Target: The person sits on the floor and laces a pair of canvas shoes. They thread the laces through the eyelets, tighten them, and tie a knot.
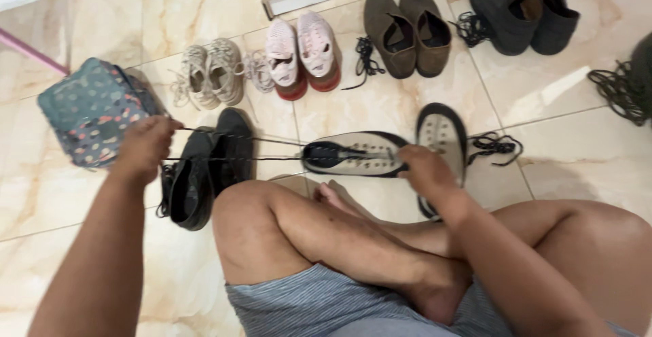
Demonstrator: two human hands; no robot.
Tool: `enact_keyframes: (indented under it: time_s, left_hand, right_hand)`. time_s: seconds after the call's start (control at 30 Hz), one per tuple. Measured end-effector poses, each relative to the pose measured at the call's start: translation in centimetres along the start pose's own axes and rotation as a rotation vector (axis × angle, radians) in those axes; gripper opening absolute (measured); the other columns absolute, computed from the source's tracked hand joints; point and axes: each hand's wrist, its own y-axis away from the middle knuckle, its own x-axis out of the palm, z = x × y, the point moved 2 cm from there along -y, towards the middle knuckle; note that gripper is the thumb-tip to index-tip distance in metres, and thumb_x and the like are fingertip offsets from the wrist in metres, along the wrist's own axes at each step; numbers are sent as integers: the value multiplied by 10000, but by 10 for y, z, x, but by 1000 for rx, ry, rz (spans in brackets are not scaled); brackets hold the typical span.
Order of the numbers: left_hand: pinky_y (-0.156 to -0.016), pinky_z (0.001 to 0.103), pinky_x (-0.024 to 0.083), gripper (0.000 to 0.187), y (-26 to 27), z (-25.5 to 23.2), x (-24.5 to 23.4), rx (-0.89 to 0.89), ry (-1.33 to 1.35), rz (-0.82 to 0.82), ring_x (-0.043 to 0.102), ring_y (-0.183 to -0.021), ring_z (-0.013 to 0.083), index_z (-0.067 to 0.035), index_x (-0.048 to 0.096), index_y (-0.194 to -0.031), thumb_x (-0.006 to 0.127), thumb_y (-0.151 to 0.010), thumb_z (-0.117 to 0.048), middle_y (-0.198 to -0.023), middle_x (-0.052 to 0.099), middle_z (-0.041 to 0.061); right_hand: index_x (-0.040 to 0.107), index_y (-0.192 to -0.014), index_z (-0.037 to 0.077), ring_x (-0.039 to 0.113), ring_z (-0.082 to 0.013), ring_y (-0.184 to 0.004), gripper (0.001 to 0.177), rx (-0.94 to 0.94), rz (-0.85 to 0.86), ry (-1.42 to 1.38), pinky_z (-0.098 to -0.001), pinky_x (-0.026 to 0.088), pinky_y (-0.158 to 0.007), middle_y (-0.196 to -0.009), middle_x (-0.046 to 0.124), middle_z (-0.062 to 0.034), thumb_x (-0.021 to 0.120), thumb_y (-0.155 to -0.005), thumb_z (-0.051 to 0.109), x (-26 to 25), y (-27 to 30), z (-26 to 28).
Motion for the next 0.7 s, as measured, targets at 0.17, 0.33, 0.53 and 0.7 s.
enact_keyframes:
  time_s: [0.17,0.33,0.53,0.7]
  left_hand:
    - [-467,236,285,115,44,-16,27,-124,142,84,379,-537,75,-93,640,-921,678,-930,-201,-672,455,-50]
    - [-451,240,239,116,58,-9,38,-235,431,225,334,-528,62,-91,603,-850,615,-917,-185,-696,461,-50]
    - [-478,242,290,177,44,19,24,-304,330,93,388,-546,90,-104,599,-822,682,-944,-202,-722,485,-29]
    - [-817,326,528,177,54,-1,50,343,-250,-235,676,-905,200,-34,729,-1086,651,-996,-164,-999,749,110]
  right_hand:
    - [693,-1246,116,613,-322,-1218,463,177,35,28,-429,483,-1011,-1339,658,-82,799,-799,174,-8,-3,-27]
    - [720,-1195,164,625,-293,-1215,415,182,-14,69,-412,497,-1008,-1314,685,-38,799,-788,142,-8,0,-44]
    - [725,-1129,130,642,-290,-1216,399,-52,-139,12,-379,513,-1016,-1311,696,-61,737,-746,14,2,2,-64]
    - [704,-1126,80,642,-344,-1178,414,-113,-199,-44,-398,516,-997,-1280,693,-126,718,-721,-5,3,6,-65]
